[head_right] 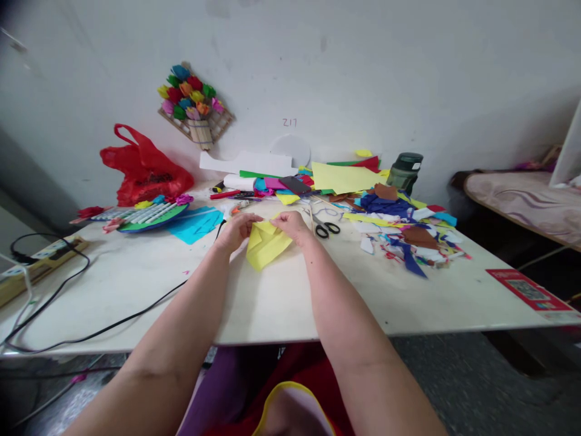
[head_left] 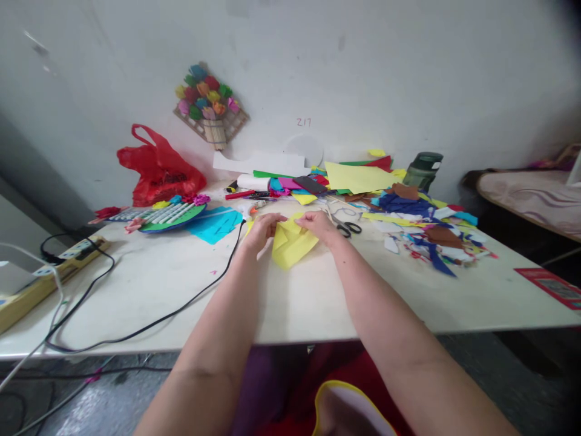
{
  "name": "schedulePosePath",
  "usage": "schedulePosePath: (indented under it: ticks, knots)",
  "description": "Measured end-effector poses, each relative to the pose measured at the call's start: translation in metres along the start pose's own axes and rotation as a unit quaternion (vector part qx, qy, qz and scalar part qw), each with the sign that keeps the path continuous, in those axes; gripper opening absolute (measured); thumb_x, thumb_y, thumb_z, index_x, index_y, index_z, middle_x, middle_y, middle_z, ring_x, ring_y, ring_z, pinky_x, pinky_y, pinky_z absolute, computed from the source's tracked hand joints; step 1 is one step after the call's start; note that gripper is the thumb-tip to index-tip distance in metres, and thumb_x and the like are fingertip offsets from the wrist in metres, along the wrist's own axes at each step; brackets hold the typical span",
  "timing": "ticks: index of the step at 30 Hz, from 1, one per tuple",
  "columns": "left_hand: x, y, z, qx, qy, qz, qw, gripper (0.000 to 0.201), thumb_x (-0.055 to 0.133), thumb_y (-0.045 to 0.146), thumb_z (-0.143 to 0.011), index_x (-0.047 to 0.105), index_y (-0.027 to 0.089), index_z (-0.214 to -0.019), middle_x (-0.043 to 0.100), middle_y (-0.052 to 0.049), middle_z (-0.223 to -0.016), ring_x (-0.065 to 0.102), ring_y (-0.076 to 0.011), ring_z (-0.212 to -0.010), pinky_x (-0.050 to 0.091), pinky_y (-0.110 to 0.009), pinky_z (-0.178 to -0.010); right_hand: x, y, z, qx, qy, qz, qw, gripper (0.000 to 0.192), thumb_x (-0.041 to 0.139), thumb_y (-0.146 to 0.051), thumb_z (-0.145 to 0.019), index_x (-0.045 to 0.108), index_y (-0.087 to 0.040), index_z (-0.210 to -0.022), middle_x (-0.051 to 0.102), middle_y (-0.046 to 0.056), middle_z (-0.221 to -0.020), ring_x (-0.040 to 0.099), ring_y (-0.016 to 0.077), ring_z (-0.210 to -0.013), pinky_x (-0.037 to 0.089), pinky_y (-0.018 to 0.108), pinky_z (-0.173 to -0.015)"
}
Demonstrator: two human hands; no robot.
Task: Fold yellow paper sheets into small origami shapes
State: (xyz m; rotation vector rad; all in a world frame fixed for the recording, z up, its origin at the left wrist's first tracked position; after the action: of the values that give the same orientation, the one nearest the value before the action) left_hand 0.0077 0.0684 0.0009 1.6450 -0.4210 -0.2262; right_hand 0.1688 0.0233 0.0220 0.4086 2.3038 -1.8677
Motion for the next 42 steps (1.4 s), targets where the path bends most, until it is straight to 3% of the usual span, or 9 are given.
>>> schedulePosePath:
  ticks: [4,8,12,16,22,28,38,42]
  knots:
    - [-0.001,0.002,0.003,-0.005,-0.034,0.020,0.999,0.030,0.060,0.025,-0.060,0.065,0.013,-0.087,0.062,-0.003,-0.066,0.056,-0.0116,-0.060,0.042,-0.023,-0.059,-0.002,0.006,-0.004,0.005,0.021,-0.006,1.000,0.024,0.064,-0.037,-0.062,0.058,-0.015,-0.057,0.050,-0.003,-0.050,0.043,0.0088,-0.047,0.033,0.022,-0.045]
    - [0.002,0.003,0.006,-0.010,-0.047,-0.013,0.999,0.026,0.060,0.024,-0.060,0.063,0.011,-0.082,0.060,-0.002,-0.063,0.055,-0.0097,-0.058,0.040,-0.020,-0.056,-0.002,0.011,-0.005,0.022,0.017,-0.055,0.998,0.023,0.066,-0.036,-0.059,0.059,-0.015,-0.061,0.054,-0.002,-0.052,0.046,0.0096,-0.047,0.036,0.022,-0.045]
    - [0.003,0.005,0.007,-0.002,-0.029,-0.035,0.999,0.016,0.061,0.029,-0.063,0.056,0.013,-0.066,0.047,0.003,-0.051,0.042,-0.0053,-0.046,0.029,-0.018,-0.045,-0.001,0.009,-0.004,0.029,0.012,-0.071,0.997,0.021,0.066,-0.034,-0.058,0.058,-0.015,-0.060,0.052,-0.003,-0.050,0.046,0.0092,-0.046,0.036,0.022,-0.045]
    - [0.002,0.006,0.007,0.003,-0.012,-0.049,0.999,0.020,0.060,0.029,-0.065,0.047,0.015,-0.058,0.035,0.006,-0.046,0.031,-0.0041,-0.041,0.021,-0.019,-0.041,0.000,0.005,-0.002,0.031,0.013,-0.071,0.997,0.020,0.067,-0.033,-0.057,0.058,-0.015,-0.059,0.052,-0.003,-0.050,0.046,0.0093,-0.047,0.036,0.022,-0.046]
    - [0.002,0.001,0.005,-0.010,-0.029,-0.047,0.998,0.019,0.060,0.030,-0.066,0.050,0.015,-0.061,0.038,0.005,-0.050,0.034,-0.0047,-0.042,0.022,-0.020,-0.041,0.005,0.002,0.002,0.043,-0.023,-0.069,0.996,0.021,0.068,-0.034,-0.058,0.061,-0.015,-0.062,0.055,-0.002,-0.053,0.048,0.0107,-0.049,0.039,0.024,-0.049]
    - [-0.001,-0.005,0.001,-0.015,-0.010,-0.045,0.999,0.015,0.059,0.029,-0.066,0.052,0.017,-0.064,0.047,0.003,-0.055,0.046,-0.0092,-0.049,0.032,-0.021,-0.045,0.008,0.006,0.000,0.037,-0.018,-0.056,0.998,0.024,0.070,-0.036,-0.054,0.058,-0.016,-0.060,0.054,-0.002,-0.052,0.049,0.0114,-0.050,0.039,0.024,-0.050]
    - [0.000,-0.008,0.001,-0.040,0.003,0.021,0.999,0.015,0.060,0.027,-0.064,0.050,0.017,-0.062,0.050,0.002,-0.052,0.050,-0.0106,-0.050,0.039,-0.022,-0.049,0.008,0.004,0.000,0.025,-0.011,-0.024,0.999,0.030,0.070,-0.041,-0.055,0.055,-0.016,-0.057,0.051,-0.004,-0.049,0.046,0.0103,-0.048,0.036,0.023,-0.048]
    - [0.005,-0.010,0.002,-0.080,-0.003,0.069,0.994,0.014,0.056,0.029,-0.063,0.053,0.016,-0.063,0.055,-0.001,-0.053,0.055,-0.0148,-0.054,0.043,-0.026,-0.053,0.010,0.005,0.000,0.037,-0.014,-0.035,0.999,0.031,0.072,-0.042,-0.052,0.054,-0.017,-0.055,0.049,-0.004,-0.048,0.045,0.0101,-0.047,0.036,0.023,-0.046]
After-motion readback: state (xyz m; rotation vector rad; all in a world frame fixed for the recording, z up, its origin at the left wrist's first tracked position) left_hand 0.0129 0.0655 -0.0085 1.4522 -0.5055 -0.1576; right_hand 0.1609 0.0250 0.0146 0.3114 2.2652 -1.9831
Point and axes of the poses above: each hand's wrist, its own z-axis away from the middle knuckle, its own x-axis out of the palm, y = z × x, the point moved 5 cm from there along -z, towards the middle knuckle
